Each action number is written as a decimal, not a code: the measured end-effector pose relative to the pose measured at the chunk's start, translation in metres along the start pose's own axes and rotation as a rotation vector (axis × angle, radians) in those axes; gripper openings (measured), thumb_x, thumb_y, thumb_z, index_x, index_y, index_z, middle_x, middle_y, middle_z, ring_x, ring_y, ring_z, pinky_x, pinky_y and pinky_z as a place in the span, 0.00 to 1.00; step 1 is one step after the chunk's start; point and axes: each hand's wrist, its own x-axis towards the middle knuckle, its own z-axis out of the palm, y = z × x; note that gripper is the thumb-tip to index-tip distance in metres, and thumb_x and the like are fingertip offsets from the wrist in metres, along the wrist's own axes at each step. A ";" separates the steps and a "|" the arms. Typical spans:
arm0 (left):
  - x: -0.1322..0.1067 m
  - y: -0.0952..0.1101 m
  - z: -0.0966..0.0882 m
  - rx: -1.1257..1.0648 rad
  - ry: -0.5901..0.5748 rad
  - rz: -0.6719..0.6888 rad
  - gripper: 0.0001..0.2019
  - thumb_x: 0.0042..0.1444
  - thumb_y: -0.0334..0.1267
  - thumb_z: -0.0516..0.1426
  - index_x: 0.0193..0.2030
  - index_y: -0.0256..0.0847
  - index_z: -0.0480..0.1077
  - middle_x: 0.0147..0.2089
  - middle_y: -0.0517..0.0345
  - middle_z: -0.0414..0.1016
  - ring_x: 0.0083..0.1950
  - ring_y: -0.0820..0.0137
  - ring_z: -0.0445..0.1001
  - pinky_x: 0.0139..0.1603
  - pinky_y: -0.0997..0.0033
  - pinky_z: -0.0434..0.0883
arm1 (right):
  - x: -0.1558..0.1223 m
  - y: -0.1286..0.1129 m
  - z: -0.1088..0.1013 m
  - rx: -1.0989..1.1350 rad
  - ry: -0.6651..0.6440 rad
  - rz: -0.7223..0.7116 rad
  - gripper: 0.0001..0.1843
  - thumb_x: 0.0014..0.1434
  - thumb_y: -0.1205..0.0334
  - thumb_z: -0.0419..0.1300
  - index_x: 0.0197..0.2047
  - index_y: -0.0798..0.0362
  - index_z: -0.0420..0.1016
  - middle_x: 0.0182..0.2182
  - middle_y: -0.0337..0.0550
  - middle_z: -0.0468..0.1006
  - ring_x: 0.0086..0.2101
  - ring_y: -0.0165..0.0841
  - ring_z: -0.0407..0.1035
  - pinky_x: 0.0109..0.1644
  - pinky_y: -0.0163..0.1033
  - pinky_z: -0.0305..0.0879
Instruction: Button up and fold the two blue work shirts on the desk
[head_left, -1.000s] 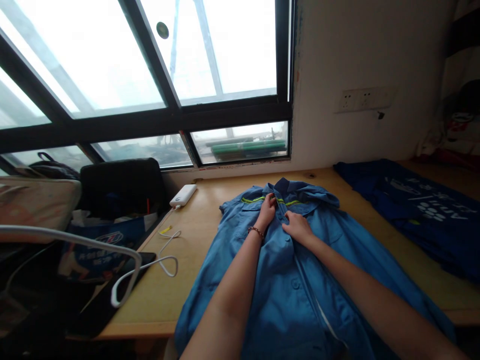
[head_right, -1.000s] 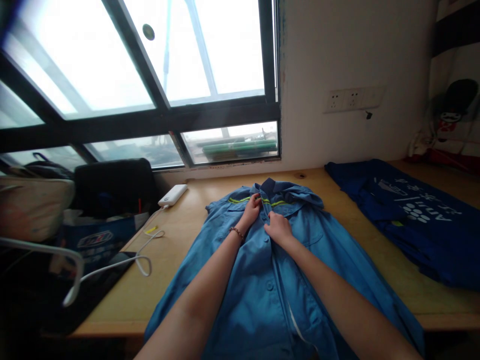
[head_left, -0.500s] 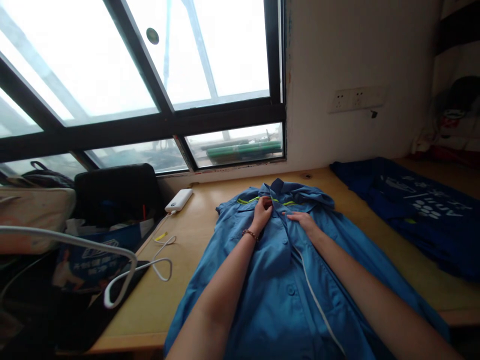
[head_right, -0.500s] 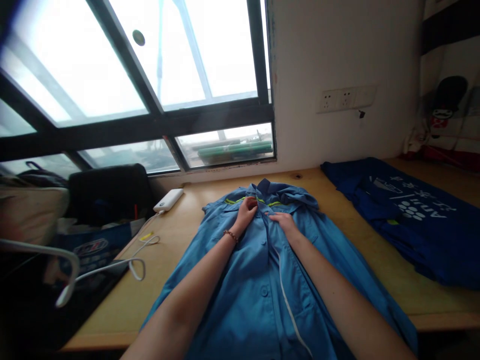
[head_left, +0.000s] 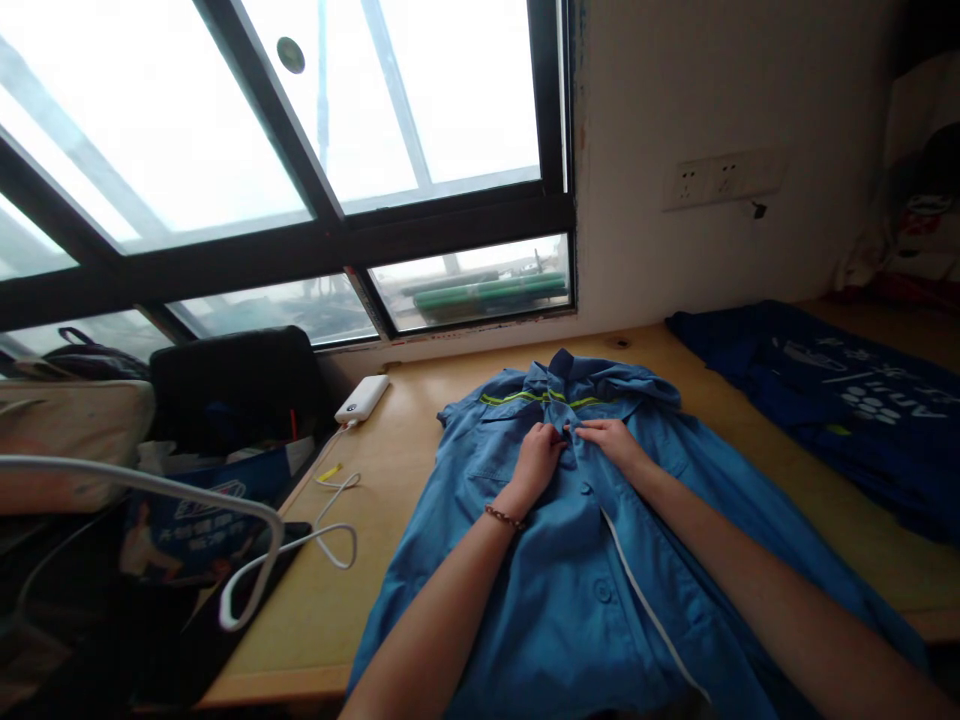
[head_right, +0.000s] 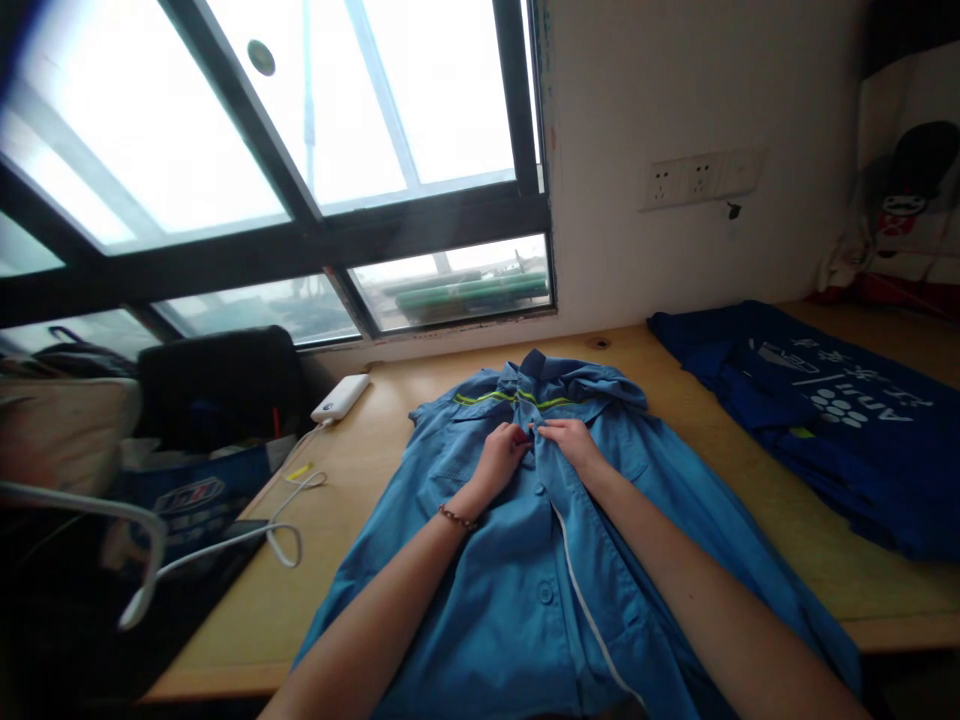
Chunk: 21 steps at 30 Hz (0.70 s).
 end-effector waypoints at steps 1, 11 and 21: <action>0.000 0.000 -0.001 0.005 0.012 -0.011 0.02 0.50 0.29 0.54 0.28 0.37 0.65 0.31 0.56 0.65 0.32 0.72 0.65 0.33 0.73 0.64 | -0.001 0.001 0.003 -0.071 -0.003 -0.035 0.15 0.44 0.58 0.58 0.34 0.56 0.77 0.29 0.43 0.78 0.35 0.39 0.71 0.43 0.43 0.65; -0.003 0.008 -0.004 -0.385 0.010 -0.264 0.05 0.52 0.36 0.53 0.28 0.38 0.61 0.21 0.59 0.67 0.22 0.71 0.68 0.26 0.71 0.66 | -0.020 0.003 0.021 -0.815 0.078 -0.318 0.15 0.51 0.65 0.48 0.27 0.56 0.76 0.28 0.46 0.76 0.31 0.33 0.68 0.36 0.35 0.60; -0.005 -0.002 -0.003 -1.280 -0.147 -0.506 0.13 0.42 0.33 0.62 0.32 0.34 0.62 0.28 0.50 0.74 0.30 0.68 0.75 0.35 0.71 0.72 | -0.009 -0.004 0.010 -0.060 0.098 0.003 0.14 0.47 0.56 0.54 0.29 0.55 0.78 0.27 0.43 0.78 0.33 0.37 0.70 0.40 0.39 0.64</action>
